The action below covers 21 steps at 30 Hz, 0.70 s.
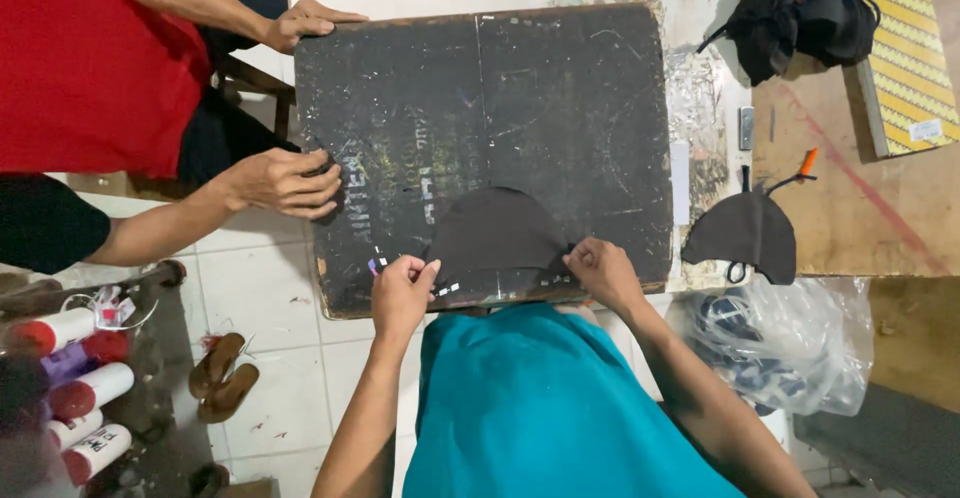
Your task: Positioning and smoothing black fabric cutouts onto a production board template.
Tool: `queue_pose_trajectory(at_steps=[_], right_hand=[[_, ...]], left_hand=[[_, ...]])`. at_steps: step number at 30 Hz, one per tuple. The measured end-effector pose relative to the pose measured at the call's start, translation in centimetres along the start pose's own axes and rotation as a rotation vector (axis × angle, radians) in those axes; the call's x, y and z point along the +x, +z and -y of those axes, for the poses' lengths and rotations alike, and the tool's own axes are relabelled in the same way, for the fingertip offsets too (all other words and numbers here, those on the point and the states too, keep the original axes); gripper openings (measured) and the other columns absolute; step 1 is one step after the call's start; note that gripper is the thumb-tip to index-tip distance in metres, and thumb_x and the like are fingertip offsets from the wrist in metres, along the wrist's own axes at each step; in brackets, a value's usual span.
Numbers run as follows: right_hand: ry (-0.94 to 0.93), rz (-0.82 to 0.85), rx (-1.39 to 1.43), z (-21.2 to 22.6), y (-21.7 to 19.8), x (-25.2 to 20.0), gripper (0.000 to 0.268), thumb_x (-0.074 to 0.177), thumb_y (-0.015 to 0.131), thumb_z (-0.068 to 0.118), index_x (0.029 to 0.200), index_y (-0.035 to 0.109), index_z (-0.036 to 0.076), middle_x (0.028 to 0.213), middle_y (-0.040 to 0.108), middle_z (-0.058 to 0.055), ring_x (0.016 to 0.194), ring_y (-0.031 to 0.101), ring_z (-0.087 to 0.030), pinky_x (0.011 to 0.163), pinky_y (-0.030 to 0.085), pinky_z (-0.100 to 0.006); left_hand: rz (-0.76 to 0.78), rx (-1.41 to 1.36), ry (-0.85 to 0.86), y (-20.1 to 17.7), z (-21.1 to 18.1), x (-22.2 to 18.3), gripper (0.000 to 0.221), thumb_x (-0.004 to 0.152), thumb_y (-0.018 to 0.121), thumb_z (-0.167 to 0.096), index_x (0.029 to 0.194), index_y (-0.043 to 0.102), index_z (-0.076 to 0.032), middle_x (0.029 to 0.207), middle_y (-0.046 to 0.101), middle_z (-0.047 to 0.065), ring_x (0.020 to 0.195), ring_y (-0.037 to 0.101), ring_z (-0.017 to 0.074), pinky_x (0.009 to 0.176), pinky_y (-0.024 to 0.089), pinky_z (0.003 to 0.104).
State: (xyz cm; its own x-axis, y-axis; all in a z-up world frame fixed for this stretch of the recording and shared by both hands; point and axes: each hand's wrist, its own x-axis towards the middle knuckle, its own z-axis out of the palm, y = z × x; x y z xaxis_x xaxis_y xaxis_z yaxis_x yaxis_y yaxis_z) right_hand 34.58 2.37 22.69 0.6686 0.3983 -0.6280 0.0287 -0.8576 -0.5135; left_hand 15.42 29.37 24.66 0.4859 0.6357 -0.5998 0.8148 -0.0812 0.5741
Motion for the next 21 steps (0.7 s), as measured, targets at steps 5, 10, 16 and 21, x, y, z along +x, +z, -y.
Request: queue_pose_trajectory(at_steps=[5, 10, 16, 21], right_hand=[[-0.006, -0.031, 0.015, -0.9, 0.5, 0.1, 0.02, 0.088, 0.07, 0.028, 0.088, 0.076, 0.009, 0.067, 0.072, -0.007, 0.073, 0.075, -0.035, 0.068, 0.054, -0.045], [0.009, -0.039, 0.012, -1.9, 1.1, 0.3, 0.023, 0.086, 0.07, 0.031, 0.086, 0.076, 0.009, 0.071, 0.073, -0.008, 0.08, 0.074, -0.039, 0.073, 0.054, -0.048], [0.02, -0.038, -0.007, -2.1, 1.2, 0.6, 0.02, 0.082, 0.071, 0.031, 0.086, 0.078, 0.013, 0.073, 0.073, -0.008, 0.083, 0.073, -0.039, 0.075, 0.053, -0.049], [-0.004, -0.018, 0.005, -1.7, 0.9, 0.3, 0.021, 0.084, 0.071, 0.029, 0.087, 0.077, 0.01, 0.074, 0.075, -0.011, 0.082, 0.074, -0.039, 0.074, 0.055, -0.048]], left_hand=[[0.017, 0.089, -0.01, -0.4, -0.1, -0.7, 0.023, 0.092, 0.07, -0.033, 0.1, 0.078, -0.012, 0.072, 0.077, 0.003, 0.065, 0.076, 0.0159, 0.068, 0.06, 0.033], [0.034, 0.123, -0.028, -0.9, -0.1, -1.0, 0.022, 0.09, 0.071, -0.035, 0.094, 0.079, -0.015, 0.067, 0.076, 0.001, 0.062, 0.076, 0.0156, 0.065, 0.059, 0.032], [0.109, 0.149, -0.046, -1.2, 0.3, -0.9, 0.023, 0.09, 0.07, -0.035, 0.097, 0.08, -0.015, 0.073, 0.078, 0.001, 0.069, 0.077, 0.0163, 0.072, 0.059, 0.034], [0.102, 0.118, -0.025, -1.0, 0.6, -1.1, 0.022, 0.089, 0.07, -0.032, 0.096, 0.08, -0.013, 0.072, 0.078, 0.002, 0.067, 0.077, 0.0162, 0.071, 0.058, 0.032]])
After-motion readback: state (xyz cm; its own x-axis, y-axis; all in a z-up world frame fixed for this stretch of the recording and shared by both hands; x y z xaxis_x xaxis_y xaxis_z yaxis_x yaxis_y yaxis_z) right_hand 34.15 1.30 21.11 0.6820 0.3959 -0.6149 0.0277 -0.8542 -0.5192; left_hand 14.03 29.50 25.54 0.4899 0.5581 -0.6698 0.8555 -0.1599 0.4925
